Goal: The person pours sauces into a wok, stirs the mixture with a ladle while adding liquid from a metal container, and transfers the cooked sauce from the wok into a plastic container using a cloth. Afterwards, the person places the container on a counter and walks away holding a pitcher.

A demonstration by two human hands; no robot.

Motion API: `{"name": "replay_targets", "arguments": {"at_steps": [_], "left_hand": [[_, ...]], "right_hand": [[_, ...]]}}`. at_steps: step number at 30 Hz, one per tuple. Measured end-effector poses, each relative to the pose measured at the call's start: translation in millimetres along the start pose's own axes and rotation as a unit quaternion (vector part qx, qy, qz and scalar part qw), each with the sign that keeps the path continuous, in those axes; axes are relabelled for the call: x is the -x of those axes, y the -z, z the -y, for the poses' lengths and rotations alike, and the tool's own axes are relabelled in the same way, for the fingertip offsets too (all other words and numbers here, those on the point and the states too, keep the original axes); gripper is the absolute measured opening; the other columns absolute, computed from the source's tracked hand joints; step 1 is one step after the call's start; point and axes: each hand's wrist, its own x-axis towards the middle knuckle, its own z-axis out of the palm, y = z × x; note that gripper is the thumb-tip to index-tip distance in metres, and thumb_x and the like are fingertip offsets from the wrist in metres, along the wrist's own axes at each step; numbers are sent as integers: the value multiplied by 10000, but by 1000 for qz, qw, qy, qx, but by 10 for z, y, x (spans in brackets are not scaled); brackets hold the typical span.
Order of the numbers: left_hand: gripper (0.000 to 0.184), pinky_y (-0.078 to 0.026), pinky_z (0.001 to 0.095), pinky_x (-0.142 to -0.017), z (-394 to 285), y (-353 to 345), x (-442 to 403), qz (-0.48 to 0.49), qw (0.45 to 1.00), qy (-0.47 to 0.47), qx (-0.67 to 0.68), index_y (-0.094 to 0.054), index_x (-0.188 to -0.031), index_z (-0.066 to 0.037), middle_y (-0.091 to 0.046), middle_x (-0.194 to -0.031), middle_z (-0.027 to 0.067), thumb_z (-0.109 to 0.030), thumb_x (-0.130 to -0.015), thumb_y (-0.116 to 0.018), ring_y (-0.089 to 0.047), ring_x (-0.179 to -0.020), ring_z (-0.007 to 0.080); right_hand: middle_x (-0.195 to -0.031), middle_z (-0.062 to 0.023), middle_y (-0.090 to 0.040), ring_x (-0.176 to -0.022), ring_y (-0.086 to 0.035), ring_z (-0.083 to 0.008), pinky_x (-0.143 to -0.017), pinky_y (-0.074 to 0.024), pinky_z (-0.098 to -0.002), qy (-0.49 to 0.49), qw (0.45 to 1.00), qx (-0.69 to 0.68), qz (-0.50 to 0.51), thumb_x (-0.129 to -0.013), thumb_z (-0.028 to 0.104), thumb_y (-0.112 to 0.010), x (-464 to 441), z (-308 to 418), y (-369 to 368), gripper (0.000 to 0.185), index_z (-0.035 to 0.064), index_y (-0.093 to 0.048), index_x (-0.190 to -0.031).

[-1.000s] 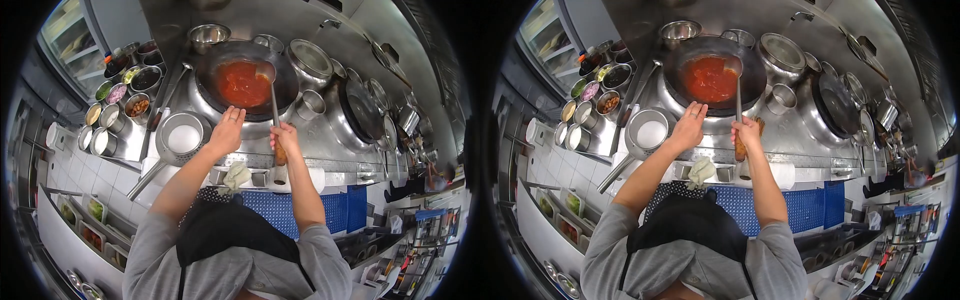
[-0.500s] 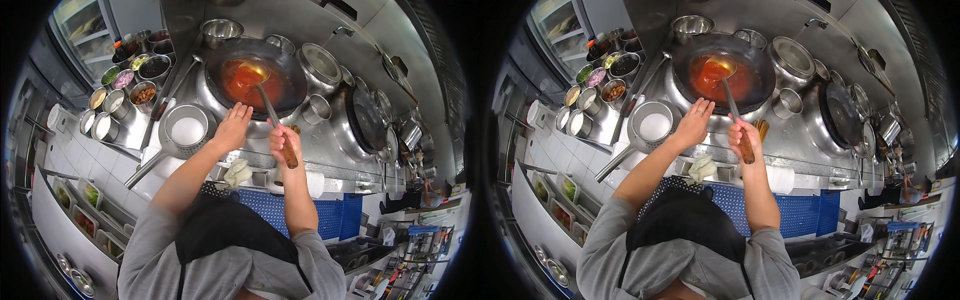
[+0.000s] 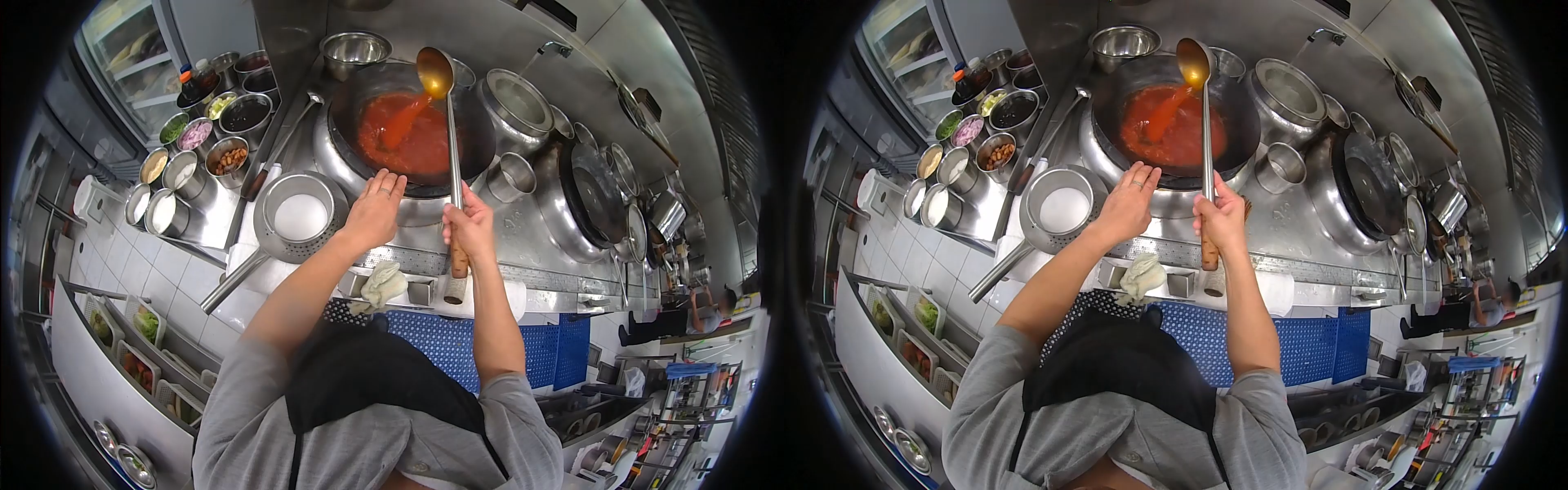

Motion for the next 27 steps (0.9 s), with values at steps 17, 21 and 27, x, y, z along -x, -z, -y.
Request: {"name": "replay_targets", "arguments": {"at_steps": [17, 21, 27], "left_hand": [[685, -323, 459, -1163, -50, 61, -51, 30, 999, 17, 28, -417, -1408, 96, -444, -1415, 251, -10, -758, -604, -370, -1383, 415], [684, -347, 457, -1143, -44, 43, -53, 7, 1000, 1, 20, -450, -1383, 88, -477, -1374, 240, -18, -733, -637, -417, -1339, 399], [595, -402, 449, -1082, 23, 85, -151, 0, 1000, -12, 15, -543, -1284, 67, -531, -1302, 215, -45, -713, -666, -470, -1258, 387]], "right_hand": [[-689, -14, -583, -427, -492, -86, -355, -409, -239, -151, 975, -159, -24, -960, 113, -607, 458, -86, 142, 78, 81, -561, -1014], [-670, 6, -558, -455, -481, -62, -366, -382, -224, -209, 959, -191, 31, -974, 132, -589, 192, 44, -5, 94, 109, -500, -959], [-680, -5, -557, -481, -491, -71, -402, -401, -224, -149, 960, -234, -31, -969, 106, -584, -613, -149, -28, 242, 102, -519, -1202]]}}
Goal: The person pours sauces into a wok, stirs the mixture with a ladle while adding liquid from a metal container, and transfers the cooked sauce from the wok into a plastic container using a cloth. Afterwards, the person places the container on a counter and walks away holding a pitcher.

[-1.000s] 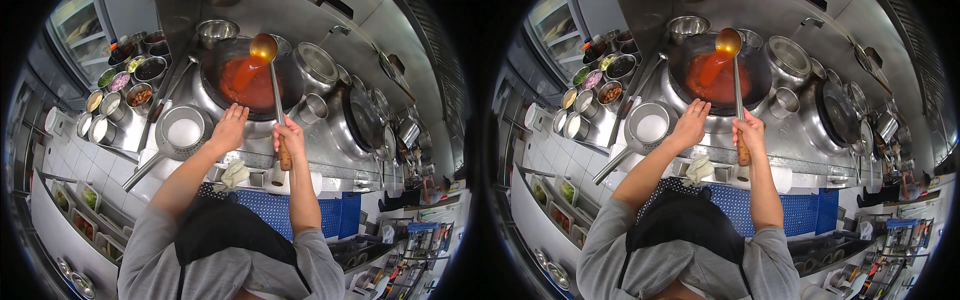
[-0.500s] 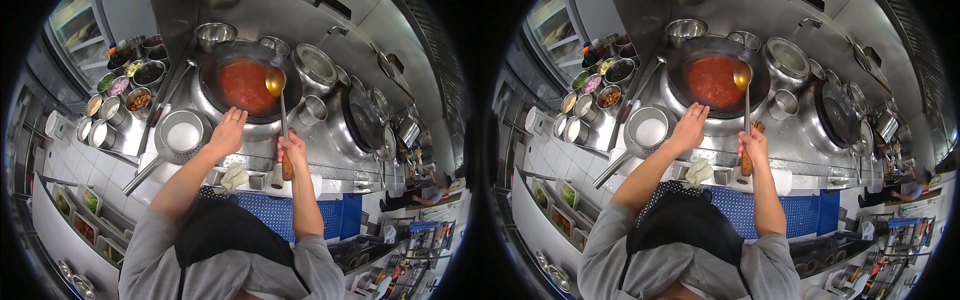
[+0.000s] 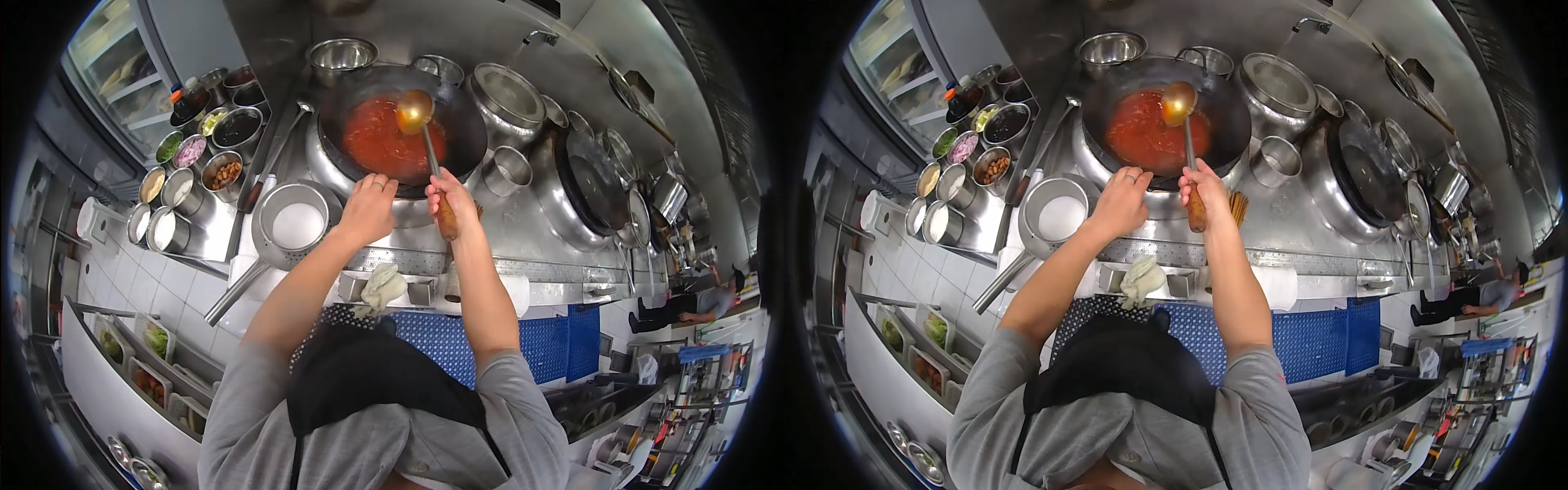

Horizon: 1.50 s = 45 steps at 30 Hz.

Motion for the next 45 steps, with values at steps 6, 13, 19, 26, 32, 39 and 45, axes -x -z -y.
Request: {"name": "replay_targets", "arguments": {"at_steps": [6, 13, 19, 26, 32, 39, 45], "left_hand": [[544, -412, 454, -1064, 31, -58, 6, -52, 999, -11, -2, -577, -1245, 56, -572, -1199, 211, -45, -717, -662, -510, -1191, 387], [423, -437, 455, -1011, 116, -90, -151, -1, 1000, -30, -6, -626, -1130, 34, -615, -1064, 192, -122, -743, -690, -560, -1075, 363], [161, -454, 463, -874, 128, -128, -246, -55, 998, -17, 12, -639, -918, -27, -655, -917, 159, -178, -864, -649, -611, -933, 346], [124, -449, 463, -853, 225, -236, -288, -47, 997, -14, 56, -620, -877, -52, -658, -905, 152, -175, -893, -614, -624, -921, 343], [180, -445, 474, -830, 281, -287, -287, -43, 998, -7, 52, -625, -867, -47, -681, -837, 155, -226, -889, -613, -655, -885, 355], [143, -428, 465, -855, 294, -320, -259, -60, 994, -4, 97, -610, -865, -65, -662, -883, 118, -206, -888, -609, -629, -932, 332], [302, -403, 431, -1037, 264, -178, -142, -107, 976, 7, 191, -649, -1143, -55, -619, -1173, 168, -126, -850, -677, -567, -1161, 347]], "right_hand": [[-683, -22, -555, -446, -476, -118, -395, -399, -255, 0, 996, 84, -8, -971, 86, -572, 651, -169, 107, 769, 145, -116, -1587], [-686, -34, -567, -448, -498, -113, -407, -438, -255, -58, 996, -12, 72, -962, 102, -596, 108, -15, 12, 673, 125, -250, -1539], [-700, -36, -557, -487, -502, -109, -410, -424, -261, -3, 1000, -7, 13, -977, 108, -567, 182, 18, 81, 672, 164, -226, -1553], [-682, -17, -545, -458, -472, -97, -382, -379, -219, -71, 997, -12, 5, -968, 116, -582, 751, -117, -166, 590, 185, -323, -1494], [-714, -47, -550, -498, -491, -93, -425, -442, -229, -37, 996, -55, 57, -955, 104, -619, -84, 15, -8, 619, 159, -294, -1479], [-717, -30, -549, -472, -477, -85, -360, -401, -220, -66, 997, 4, -43, -985, 144, -572, 809, -328, -163, 496, 289, -404, -1429], [-726, -39, -565, -506, -496, -86, -410, -425, -234, -68, 992, -95, 54, -966, 106, -591, -94, -8, -53, 590, 178, -321, -1485]]}}
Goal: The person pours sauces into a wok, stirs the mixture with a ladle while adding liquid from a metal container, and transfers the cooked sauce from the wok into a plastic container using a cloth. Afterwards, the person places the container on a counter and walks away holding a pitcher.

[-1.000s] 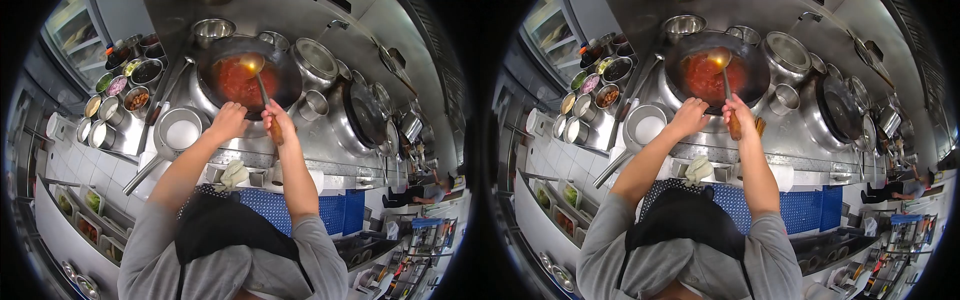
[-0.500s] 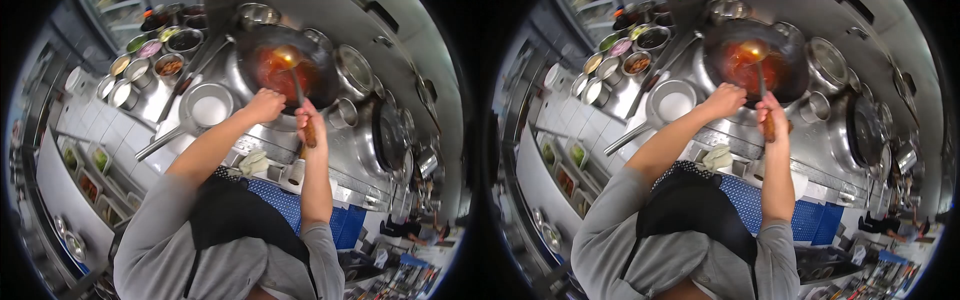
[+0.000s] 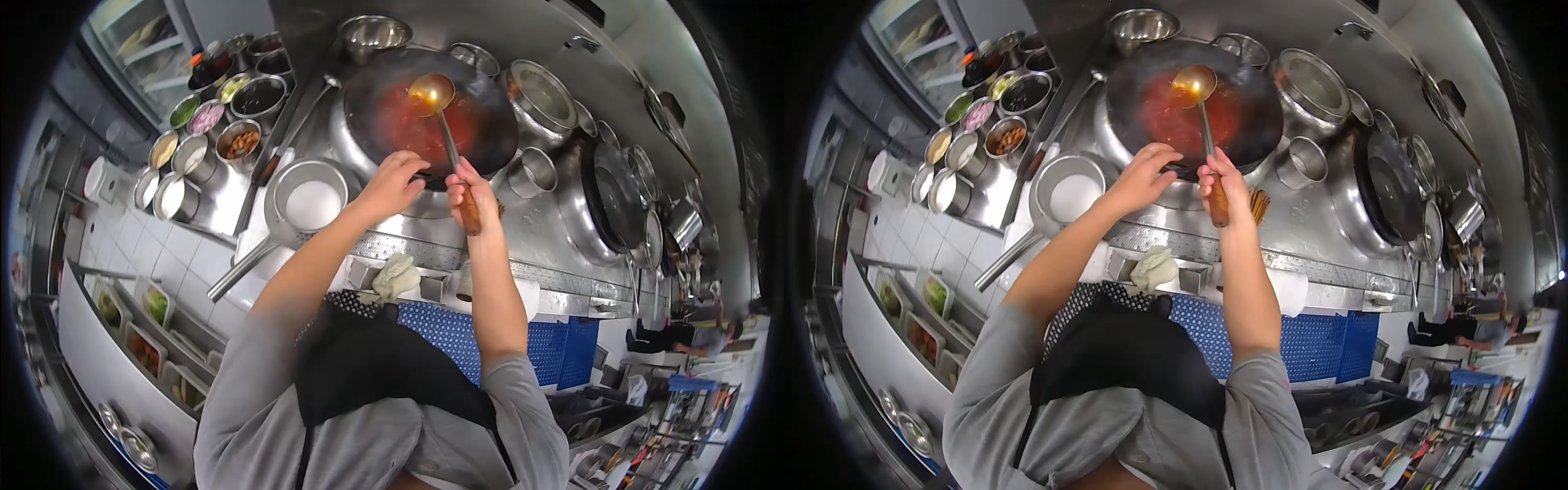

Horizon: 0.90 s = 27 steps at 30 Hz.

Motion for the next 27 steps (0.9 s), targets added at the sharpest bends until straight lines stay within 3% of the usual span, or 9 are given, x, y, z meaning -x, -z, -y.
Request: {"name": "replay_targets", "arguments": {"at_steps": [3, 5, 6, 9, 11, 13, 20, 24, 27], "left_hand": [[420, -406, 423, -1067, -199, 458, 344, -19, 999, 44, 14, -619, -1258, -61, -482, -1382, 198, -72, -843, -678, -517, -1228, 386], [413, -415, 421, -1052, -187, 806, 703, -44, 996, 81, -1, -615, -1255, -52, -509, -1355, 197, -60, -845, -667, -514, -1230, 374], [410, -420, 422, -1040, -141, 943, 922, -79, 990, 102, -56, -614, -1253, -43, -513, -1340, 203, -54, -845, -658, -512, -1223, 374], [437, -433, 425, -1005, 69, 1240, 1475, -145, 960, 168, -170, -581, -1276, -3, -520, -1295, 220, -36, -844, -635, -519, -1184, 379], [473, -431, 426, -1003, 197, 1271, 1630, -158, 946, 236, -154, -551, -1302, 14, -517, -1283, 227, -41, -842, -641, -518, -1177, 383], [557, -410, 441, -1025, 270, 1273, 1708, -140, 928, 324, -118, -482, -1367, 39, -499, -1302, 244, -49, -842, -644, -497, -1198, 399], [590, -356, 473, -1091, -16, 1212, 1525, -141, 943, 195, -231, -452, -1404, 44, -448, -1394, 264, -72, -854, -634, -436, -1278, 420], [603, -335, 493, -1119, -73, 886, 1147, -53, 978, 67, -193, -462, -1394, 40, -416, -1444, 273, -48, -823, -636, -421, -1323, 440], [598, -336, 505, -1125, -351, 501, 597, 26, 980, -27, -193, -454, -1392, 55, -457, -1408, 275, -40, -824, -618, -423, -1328, 448]], "right_hand": [[-693, -32, -559, -504, -502, -103, -415, -445, -257, 101, 988, 107, -45, -965, 100, -587, 78, -165, -15, 689, 145, -232, -1554], [-672, -26, -560, -497, -534, -141, -418, -472, -292, 105, 974, 176, -94, -954, 77, -577, 398, -333, -50, 794, 73, -100, -1589], [-684, -22, -545, -480, -508, -136, -422, -467, -282, 89, 978, 173, -74, -977, 113, -559, 540, -423, -30, 815, 95, -26, -1594], [-694, -18, -544, -477, -484, -115, -392, -419, -262, 15, 992, 102, -74, -977, 111, -553, 813, -464, -240, 762, 177, -115, -1597], [-710, -20, -546, -479, -465, -91, -388, -384, -233, -29, 996, 73, -38, -977, 114, -560, 709, -395, -189, 714, 249, -196, -1576], [-710, -25, -556, -478, -470, -89, -395, -392, -220, -17, 999, 26, -28, -976, 117, -578, 420, -195, -234, 676, 231, -246, -1553], [-690, -35, -559, -496, -519, -129, -420, -464, -284, 111, 975, 170, -88, -975, 102, -570, 243, -225, -3, 752, 93, -130, -1584], [-679, -28, -565, -464, -519, -136, -411, -470, -305, 40, 985, 131, -101, -948, 78, -580, 879, -547, -285, 822, 150, -84, -1601], [-684, -27, -570, -463, -517, -126, -406, -457, -295, -6, 995, 96, -38, -955, 101, -588, 619, -354, -242, 780, 167, -143, -1593]]}}
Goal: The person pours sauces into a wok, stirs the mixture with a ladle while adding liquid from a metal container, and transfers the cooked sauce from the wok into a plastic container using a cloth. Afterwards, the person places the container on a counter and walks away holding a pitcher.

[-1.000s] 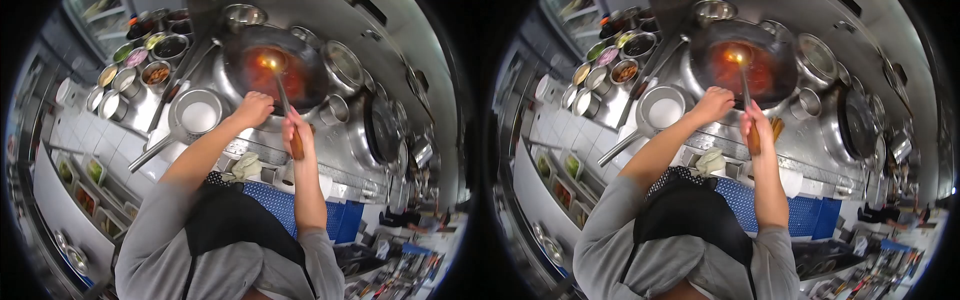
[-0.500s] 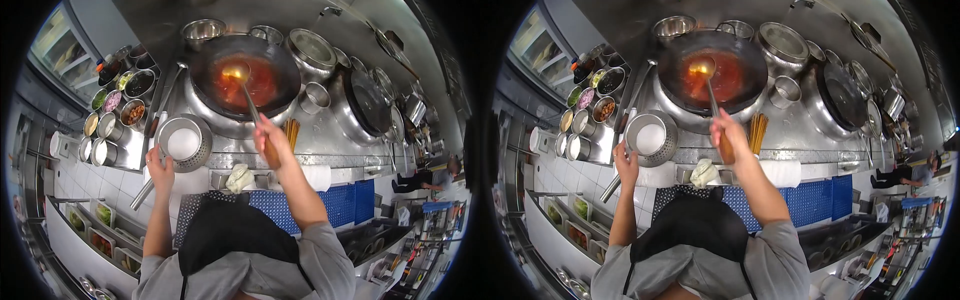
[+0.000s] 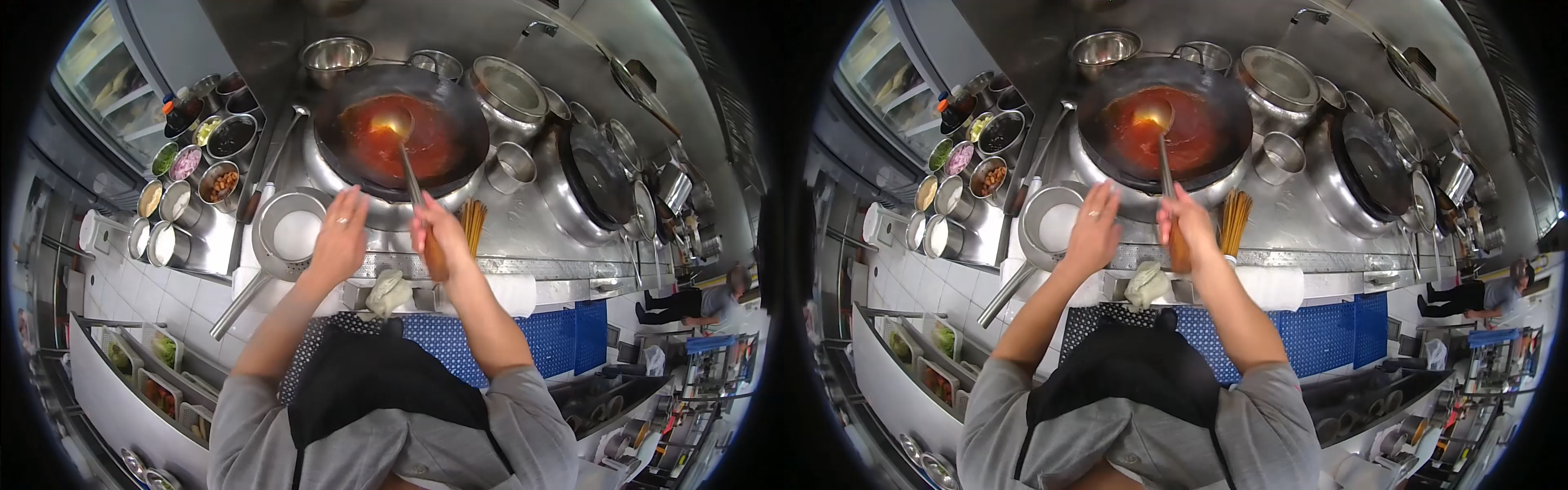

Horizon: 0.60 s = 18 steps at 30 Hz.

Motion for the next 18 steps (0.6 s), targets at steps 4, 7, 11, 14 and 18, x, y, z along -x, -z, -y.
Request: {"name": "replay_targets", "arguments": {"at_steps": [4, 7, 11, 14, 18], "left_hand": [[454, -373, 483, -1096, -94, -428, -427, -20, 996, -57, -69, -566, -1265, 59, -580, -1235, 248, -110, -849, -632, -519, -1210, 414], [232, -453, 484, -955, -53, -455, -723, 62, 996, -35, -51, -647, -1002, 15, -635, -1040, 215, -161, -851, -664, -591, -1025, 390], [192, -476, 468, -804, 154, -583, -804, 55, 997, -28, 40, -618, -799, -20, -655, -847, 157, -187, -888, -653, -622, -833, 363], [149, -479, 456, -838, 145, -517, -801, 66, 996, -25, 52, -652, -854, -8, -660, -912, 158, -153, -887, -653, -620, -899, 353], [301, -422, 431, -1030, 187, -354, -621, -15, 979, 9, 201, -657, -1169, -1, -605, -1202, 189, -82, -879, -643, -532, -1184, 356]], "right_hand": [[-676, -29, -565, -460, -510, -111, -410, -455, -277, 26, 999, -34, 6, -969, 110, -579, -563, 290, 137, 687, 160, -233, -1560], [-669, -28, -557, -462, -511, -117, -411, -463, -283, 88, 994, 26, -54, -966, 95, -573, -581, 225, 161, 718, 153, -198, -1575], [-671, -30, -554, -469, -516, -126, -409, -460, -290, 67, 995, 54, -50, -957, 91, -577, 111, -64, 50, 780, 146, -127, -1592], [-685, -35, -563, -472, -515, -125, -403, -443, -280, 12, 1000, 1, 16, -952, 98, -588, 50, 57, 117, 800, 145, -111, -1592], [-700, -33, -562, -477, -501, -102, -405, -427, -237, -1, 998, -56, 40, -955, 113, -604, -523, 371, 217, 637, 151, -283, -1503]]}}
